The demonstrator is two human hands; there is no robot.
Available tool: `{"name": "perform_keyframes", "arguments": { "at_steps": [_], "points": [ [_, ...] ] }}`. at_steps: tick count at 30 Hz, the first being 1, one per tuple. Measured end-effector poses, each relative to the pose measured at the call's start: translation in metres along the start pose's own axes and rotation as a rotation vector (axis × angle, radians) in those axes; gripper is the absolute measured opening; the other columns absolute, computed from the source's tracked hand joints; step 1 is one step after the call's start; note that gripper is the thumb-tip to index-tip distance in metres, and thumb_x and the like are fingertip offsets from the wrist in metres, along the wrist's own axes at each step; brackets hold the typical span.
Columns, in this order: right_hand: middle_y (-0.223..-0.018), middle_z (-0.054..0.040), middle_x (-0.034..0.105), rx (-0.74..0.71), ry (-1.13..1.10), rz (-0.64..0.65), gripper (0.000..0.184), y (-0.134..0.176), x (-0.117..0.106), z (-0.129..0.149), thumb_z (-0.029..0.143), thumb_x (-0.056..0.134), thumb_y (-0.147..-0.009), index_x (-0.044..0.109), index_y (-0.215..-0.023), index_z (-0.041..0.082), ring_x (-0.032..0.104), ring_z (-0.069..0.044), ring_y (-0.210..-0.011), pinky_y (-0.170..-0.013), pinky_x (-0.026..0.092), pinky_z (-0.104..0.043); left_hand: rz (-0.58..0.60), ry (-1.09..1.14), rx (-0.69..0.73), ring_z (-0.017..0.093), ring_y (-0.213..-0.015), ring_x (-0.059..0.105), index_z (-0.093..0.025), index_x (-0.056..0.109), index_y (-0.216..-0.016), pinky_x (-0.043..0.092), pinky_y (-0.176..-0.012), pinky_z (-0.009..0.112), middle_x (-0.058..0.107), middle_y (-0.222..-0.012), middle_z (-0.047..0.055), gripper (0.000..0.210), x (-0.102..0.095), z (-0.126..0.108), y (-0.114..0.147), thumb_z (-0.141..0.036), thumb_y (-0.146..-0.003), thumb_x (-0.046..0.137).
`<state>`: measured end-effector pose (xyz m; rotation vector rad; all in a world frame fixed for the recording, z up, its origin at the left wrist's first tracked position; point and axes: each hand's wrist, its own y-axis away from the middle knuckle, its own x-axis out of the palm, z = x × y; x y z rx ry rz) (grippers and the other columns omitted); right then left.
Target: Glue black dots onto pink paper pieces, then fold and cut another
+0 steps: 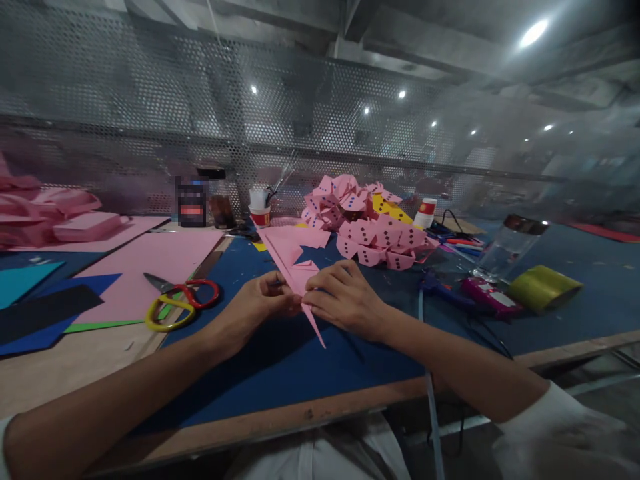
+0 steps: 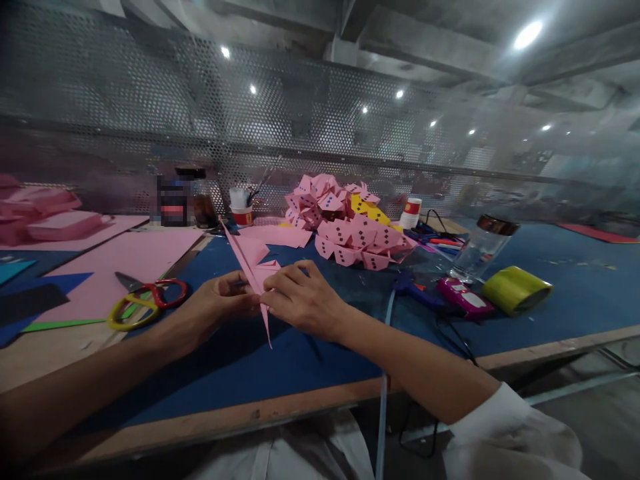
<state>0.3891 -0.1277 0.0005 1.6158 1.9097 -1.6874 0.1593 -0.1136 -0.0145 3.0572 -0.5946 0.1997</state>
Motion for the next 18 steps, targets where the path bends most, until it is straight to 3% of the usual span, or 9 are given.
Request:
{"name": "perform_keyframes", "arguments": {
  "at_steps": [18],
  "points": [
    [-0.111, -0.0071, 0.073, 0.045, 0.003, -0.007, 0.018, -0.0042, 0.0005, 0.0048, 0.028, 0.055, -0.107, 0.068, -0.102, 0.017, 0.056, -0.022, -0.109, -0.096, 0.037, -0.039, 0.014, -0.088, 0.128, 0.015, -0.072, 0.065, -0.018, 0.069, -0.088, 0.052, -0.073, 0.025, 0.072, -0.078, 0.001, 0.032, 0.0042, 0.0015, 0.0035, -0.033, -0.071, 0.092]
  ]
}}
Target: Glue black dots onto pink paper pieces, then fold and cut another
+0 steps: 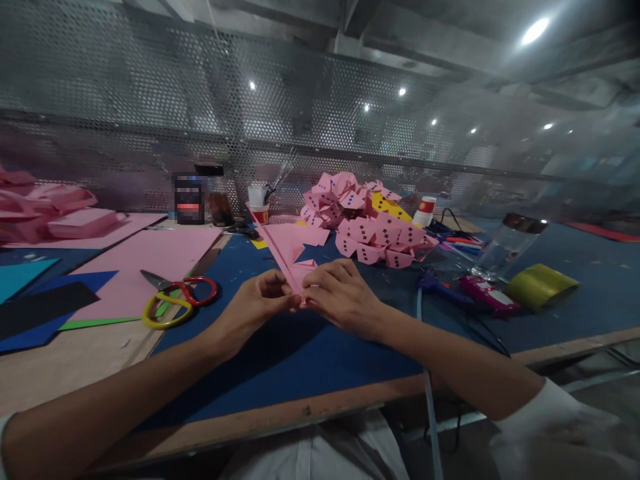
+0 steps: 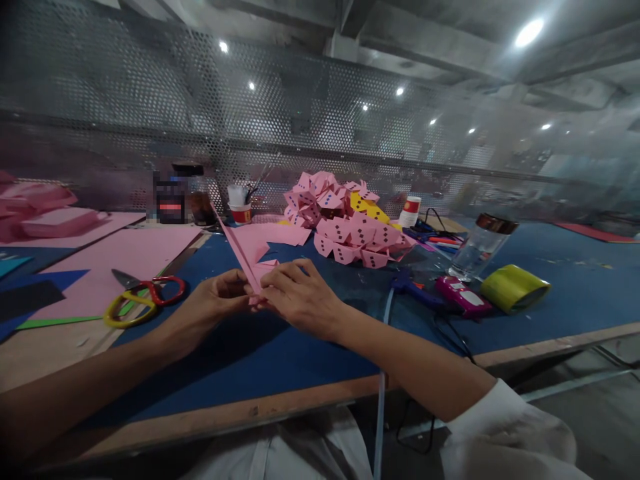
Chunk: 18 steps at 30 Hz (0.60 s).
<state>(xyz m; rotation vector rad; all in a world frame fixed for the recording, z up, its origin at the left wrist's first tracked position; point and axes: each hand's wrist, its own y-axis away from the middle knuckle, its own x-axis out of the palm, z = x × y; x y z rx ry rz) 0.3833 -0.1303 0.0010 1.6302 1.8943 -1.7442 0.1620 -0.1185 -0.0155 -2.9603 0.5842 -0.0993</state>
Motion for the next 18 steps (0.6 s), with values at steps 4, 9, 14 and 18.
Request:
{"name": "perform_keyframes", "arguments": {
  "at_steps": [4, 9, 14, 18],
  "points": [
    [-0.115, -0.0069, 0.073, 0.03, -0.001, 0.019, 0.018, 0.0, 0.0, 0.001, 0.029, 0.055, -0.107, 0.069, -0.106, 0.018, 0.054, -0.022, -0.114, -0.099, 0.036, -0.039, -0.006, -0.018, 0.017, 0.014, -0.071, 0.064, -0.017, 0.067, -0.082, 0.051, -0.072, 0.025, 0.069, -0.075, -0.001, 0.03, 0.002, 0.0, 0.002, -0.035, -0.073, 0.09],
    [-0.116, -0.0071, 0.073, 0.053, -0.012, 0.021, 0.02, -0.001, 0.0, 0.001, 0.032, 0.058, -0.106, 0.07, -0.106, 0.017, 0.052, -0.024, -0.114, -0.099, 0.036, -0.04, -0.04, -0.033, 0.003, 0.015, -0.077, 0.065, -0.018, 0.066, -0.087, 0.051, -0.079, 0.026, 0.07, -0.081, -0.001, 0.034, 0.006, -0.003, 0.004, -0.035, -0.071, 0.09],
    [-0.12, -0.0081, 0.072, 0.051, 0.015, 0.086, 0.017, -0.001, -0.001, 0.0, 0.026, 0.057, -0.106, 0.07, -0.109, 0.016, 0.05, -0.025, -0.117, -0.099, 0.035, -0.041, -0.01, -0.072, 0.008, 0.02, -0.092, 0.068, -0.018, 0.067, -0.093, 0.051, -0.09, 0.032, 0.073, -0.094, 0.003, 0.039, 0.01, -0.005, 0.006, -0.036, -0.069, 0.09],
    [-0.123, -0.0089, 0.071, 0.038, 0.021, 0.121, 0.016, 0.001, 0.002, -0.001, 0.022, 0.056, -0.105, 0.07, -0.111, 0.016, 0.05, -0.026, -0.12, -0.099, 0.035, -0.042, -0.035, -0.148, 0.024, 0.021, -0.089, 0.067, -0.017, 0.067, -0.09, 0.05, -0.086, 0.031, 0.073, -0.09, 0.003, 0.038, 0.01, -0.001, 0.005, -0.04, -0.07, 0.089]
  ]
}}
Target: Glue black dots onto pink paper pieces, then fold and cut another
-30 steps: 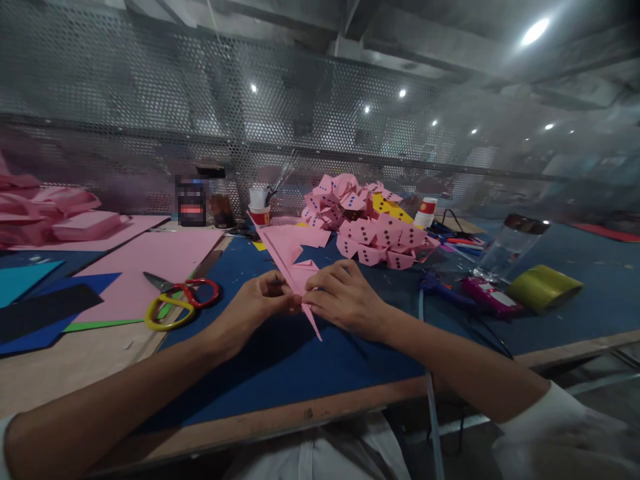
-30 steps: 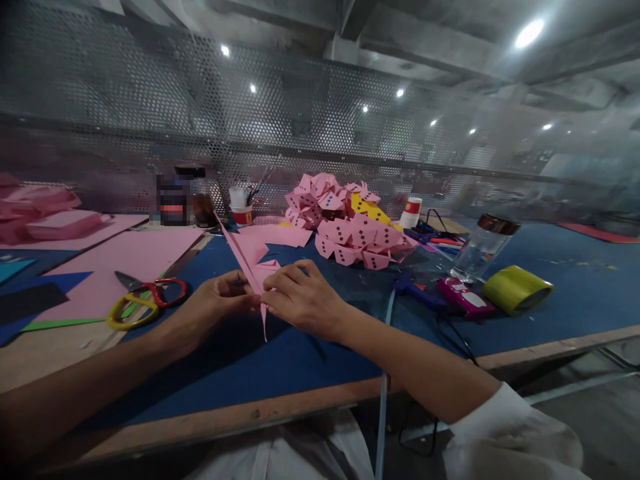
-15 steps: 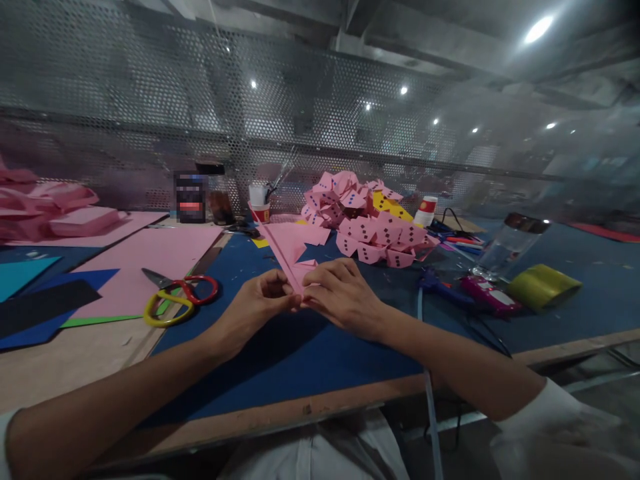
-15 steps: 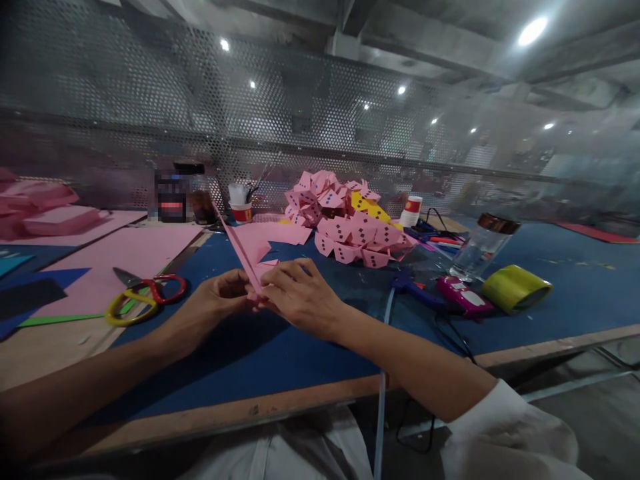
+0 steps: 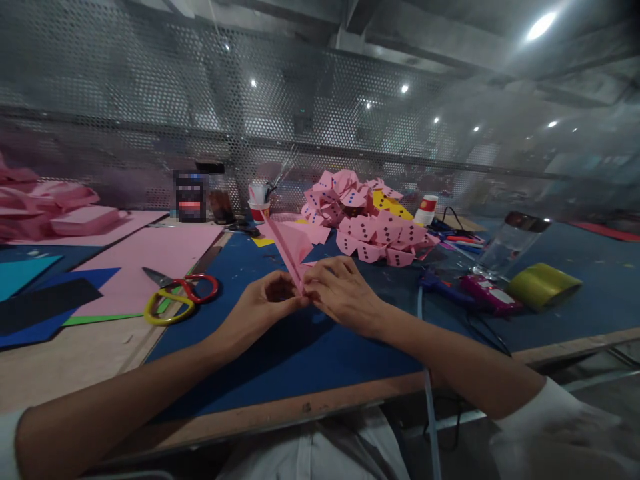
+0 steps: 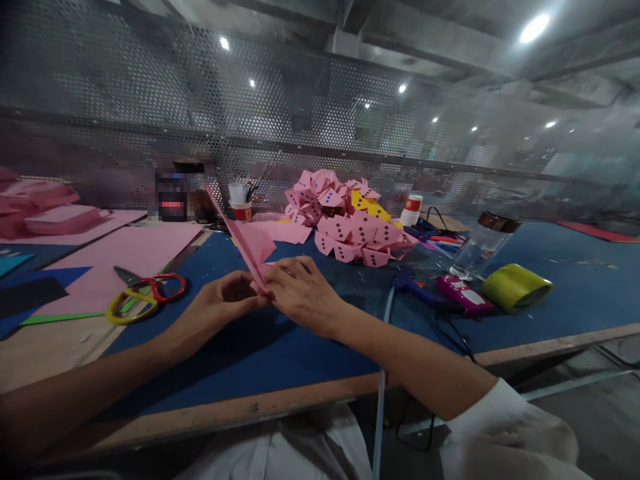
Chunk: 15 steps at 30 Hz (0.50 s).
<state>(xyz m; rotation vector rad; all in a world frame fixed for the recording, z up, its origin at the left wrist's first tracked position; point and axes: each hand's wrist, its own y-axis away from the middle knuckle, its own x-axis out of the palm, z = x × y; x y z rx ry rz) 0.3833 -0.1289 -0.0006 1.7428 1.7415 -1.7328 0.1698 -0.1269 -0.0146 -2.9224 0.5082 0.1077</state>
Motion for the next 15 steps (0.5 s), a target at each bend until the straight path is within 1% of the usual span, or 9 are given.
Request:
{"name": "perform_keyframes", "arguments": {
  "at_steps": [3, 6, 11, 15],
  "points": [
    [-0.126, -0.0097, 0.07, -0.006, -0.002, 0.023, 0.016, 0.0007, 0.0028, 0.0001, 0.02, 0.057, -0.104, 0.07, -0.113, 0.016, 0.049, -0.027, -0.122, -0.099, 0.036, -0.043, -0.012, -0.053, 0.029, 0.02, -0.086, 0.067, -0.018, 0.069, -0.091, 0.049, -0.083, 0.03, 0.073, -0.089, 0.002, 0.035, -0.0003, 0.005, -0.0012, -0.041, -0.072, 0.088],
    [-0.126, -0.0096, 0.07, 0.001, -0.004, -0.006, 0.015, 0.001, 0.0038, 0.0001, 0.022, 0.059, -0.103, 0.069, -0.112, 0.016, 0.05, -0.026, -0.121, -0.1, 0.036, -0.043, -0.017, -0.074, 0.046, 0.02, -0.086, 0.067, -0.018, 0.069, -0.093, 0.05, -0.082, 0.03, 0.073, -0.09, 0.002, 0.035, -0.0013, 0.0083, -0.0019, -0.044, -0.076, 0.085],
    [-0.125, -0.0091, 0.072, 0.021, 0.004, -0.065, 0.018, 0.0011, 0.0021, 0.0, 0.029, 0.059, -0.105, 0.069, -0.109, 0.015, 0.051, -0.026, -0.12, -0.102, 0.036, -0.042, -0.002, -0.032, 0.033, 0.02, -0.084, 0.068, -0.017, 0.069, -0.093, 0.052, -0.082, 0.031, 0.074, -0.087, 0.003, 0.037, -0.0023, 0.0077, -0.0027, -0.049, -0.079, 0.082],
    [-0.125, -0.0088, 0.072, 0.038, 0.015, -0.074, 0.02, 0.0012, 0.0008, 0.0007, 0.034, 0.059, -0.105, 0.069, -0.108, 0.016, 0.052, -0.025, -0.119, -0.1, 0.036, -0.042, -0.02, 0.035, 0.01, 0.019, -0.079, 0.067, -0.017, 0.07, -0.089, 0.052, -0.08, 0.029, 0.074, -0.081, 0.002, 0.038, -0.0014, 0.0061, -0.0021, -0.05, -0.075, 0.085]
  ]
}}
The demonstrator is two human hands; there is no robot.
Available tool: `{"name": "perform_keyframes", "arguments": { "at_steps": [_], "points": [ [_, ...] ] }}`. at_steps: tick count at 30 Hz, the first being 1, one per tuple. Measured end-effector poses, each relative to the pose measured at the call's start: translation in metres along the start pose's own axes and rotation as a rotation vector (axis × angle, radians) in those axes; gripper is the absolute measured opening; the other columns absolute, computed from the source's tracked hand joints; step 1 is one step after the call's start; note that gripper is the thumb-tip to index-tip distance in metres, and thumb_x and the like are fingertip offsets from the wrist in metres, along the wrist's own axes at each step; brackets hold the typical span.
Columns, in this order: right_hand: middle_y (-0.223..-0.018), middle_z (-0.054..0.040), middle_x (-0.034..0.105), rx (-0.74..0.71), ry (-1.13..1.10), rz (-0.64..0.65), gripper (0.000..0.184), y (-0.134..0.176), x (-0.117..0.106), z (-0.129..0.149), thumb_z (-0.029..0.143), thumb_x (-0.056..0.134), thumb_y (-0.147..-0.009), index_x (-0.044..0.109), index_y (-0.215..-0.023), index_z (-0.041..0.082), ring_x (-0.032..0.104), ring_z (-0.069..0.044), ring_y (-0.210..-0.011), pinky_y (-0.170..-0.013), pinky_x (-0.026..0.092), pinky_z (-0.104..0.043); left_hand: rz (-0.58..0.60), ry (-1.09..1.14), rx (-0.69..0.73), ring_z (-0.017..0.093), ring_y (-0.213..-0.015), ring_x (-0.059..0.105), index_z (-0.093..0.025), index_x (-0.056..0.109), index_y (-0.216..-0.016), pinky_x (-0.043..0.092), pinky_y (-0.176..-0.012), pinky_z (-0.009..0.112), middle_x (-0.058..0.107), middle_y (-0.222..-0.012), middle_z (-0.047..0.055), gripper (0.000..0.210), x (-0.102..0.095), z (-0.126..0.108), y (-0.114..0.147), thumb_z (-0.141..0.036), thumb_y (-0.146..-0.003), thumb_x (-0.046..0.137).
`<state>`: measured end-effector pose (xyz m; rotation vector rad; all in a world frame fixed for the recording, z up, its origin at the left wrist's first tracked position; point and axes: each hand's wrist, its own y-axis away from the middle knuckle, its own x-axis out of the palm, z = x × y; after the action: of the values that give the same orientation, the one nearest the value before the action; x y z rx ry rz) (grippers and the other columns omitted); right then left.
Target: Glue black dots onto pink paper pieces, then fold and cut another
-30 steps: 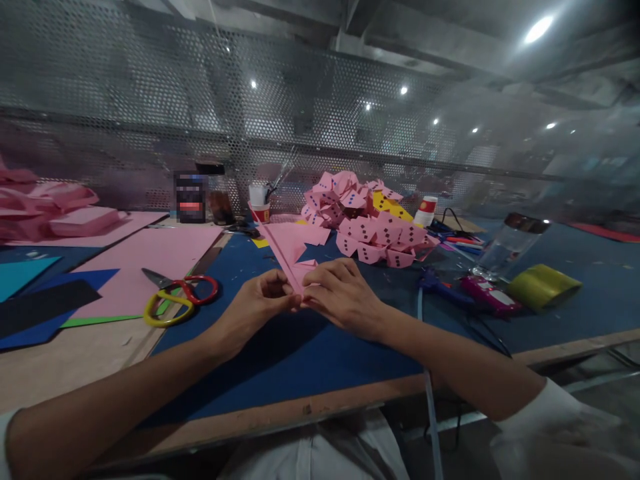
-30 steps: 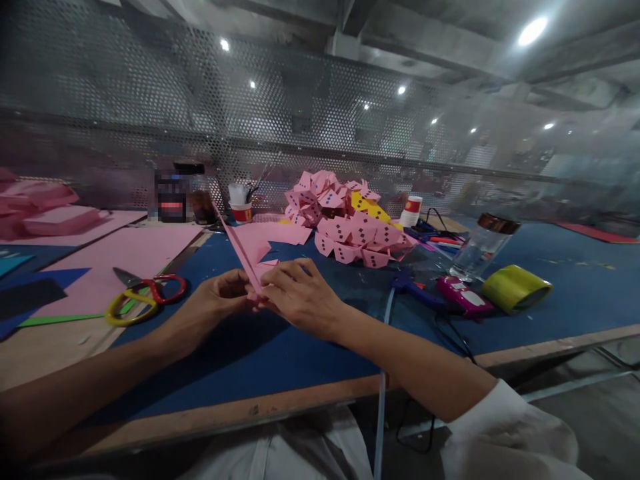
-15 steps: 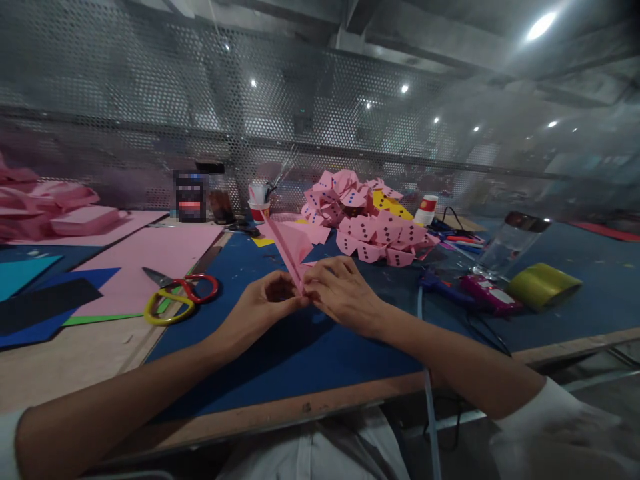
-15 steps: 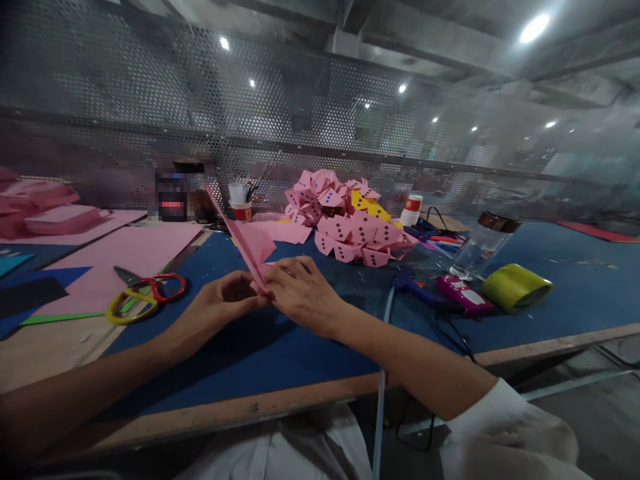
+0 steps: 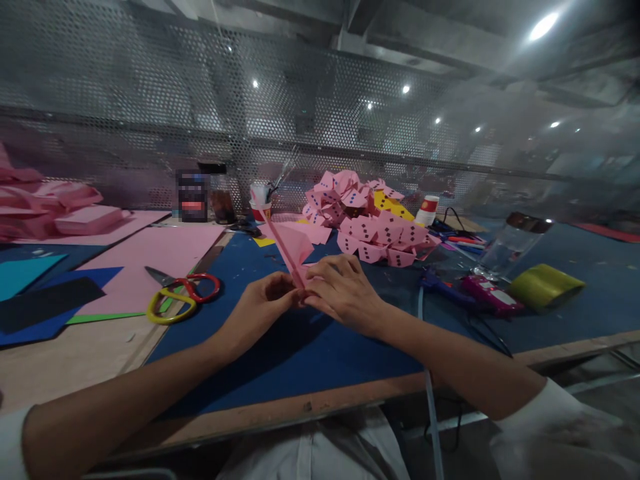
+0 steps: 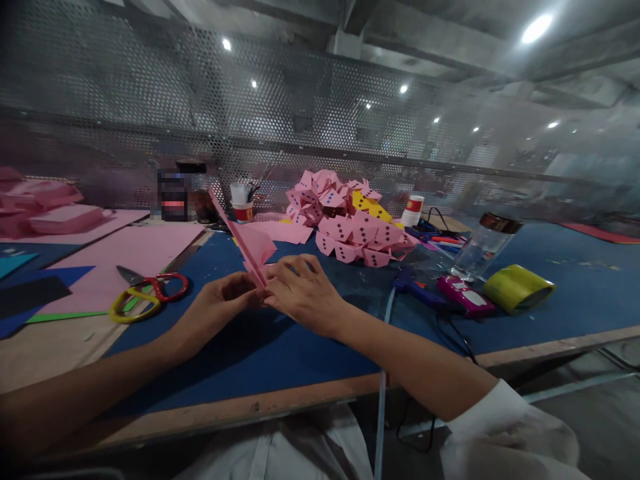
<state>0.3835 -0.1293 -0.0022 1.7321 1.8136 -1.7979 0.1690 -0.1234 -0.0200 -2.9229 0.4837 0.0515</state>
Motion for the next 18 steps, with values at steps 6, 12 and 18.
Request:
{"name": "perform_keyframes", "arguments": {
  "at_steps": [6, 12, 18],
  "points": [
    [-0.124, -0.008, 0.072, 0.049, 0.009, -0.047, 0.024, 0.001, -0.002, 0.002, 0.04, 0.06, -0.104, 0.068, -0.112, 0.018, 0.053, -0.026, -0.119, -0.101, 0.037, -0.043, -0.036, 0.023, -0.028, 0.016, -0.072, 0.064, -0.016, 0.07, -0.081, 0.052, -0.072, 0.025, 0.073, -0.075, 0.001, 0.038, 0.001, -0.006, 0.0, -0.049, -0.071, 0.088],
    [-0.126, -0.0121, 0.068, 0.209, -0.092, -0.114, 0.035, 0.002, -0.004, 0.002, 0.039, 0.07, -0.097, 0.061, -0.126, 0.02, 0.054, -0.028, -0.123, -0.105, 0.04, -0.044, -0.074, 0.076, -0.064, 0.016, -0.073, 0.067, -0.017, 0.071, -0.081, 0.055, -0.076, 0.027, 0.073, -0.074, 0.001, 0.04, -0.001, -0.007, -0.002, -0.05, -0.069, 0.089],
    [-0.12, -0.0137, 0.065, 0.422, -0.286, -0.111, 0.052, 0.001, 0.007, -0.002, 0.051, 0.077, -0.089, 0.057, -0.124, 0.018, 0.059, -0.029, -0.118, -0.102, 0.045, -0.044, -0.097, 0.132, -0.06, 0.015, -0.072, 0.066, -0.016, 0.073, -0.081, 0.056, -0.077, 0.028, 0.073, -0.077, 0.001, 0.039, -0.003, -0.007, -0.002, -0.047, -0.067, 0.092]
  ]
}}
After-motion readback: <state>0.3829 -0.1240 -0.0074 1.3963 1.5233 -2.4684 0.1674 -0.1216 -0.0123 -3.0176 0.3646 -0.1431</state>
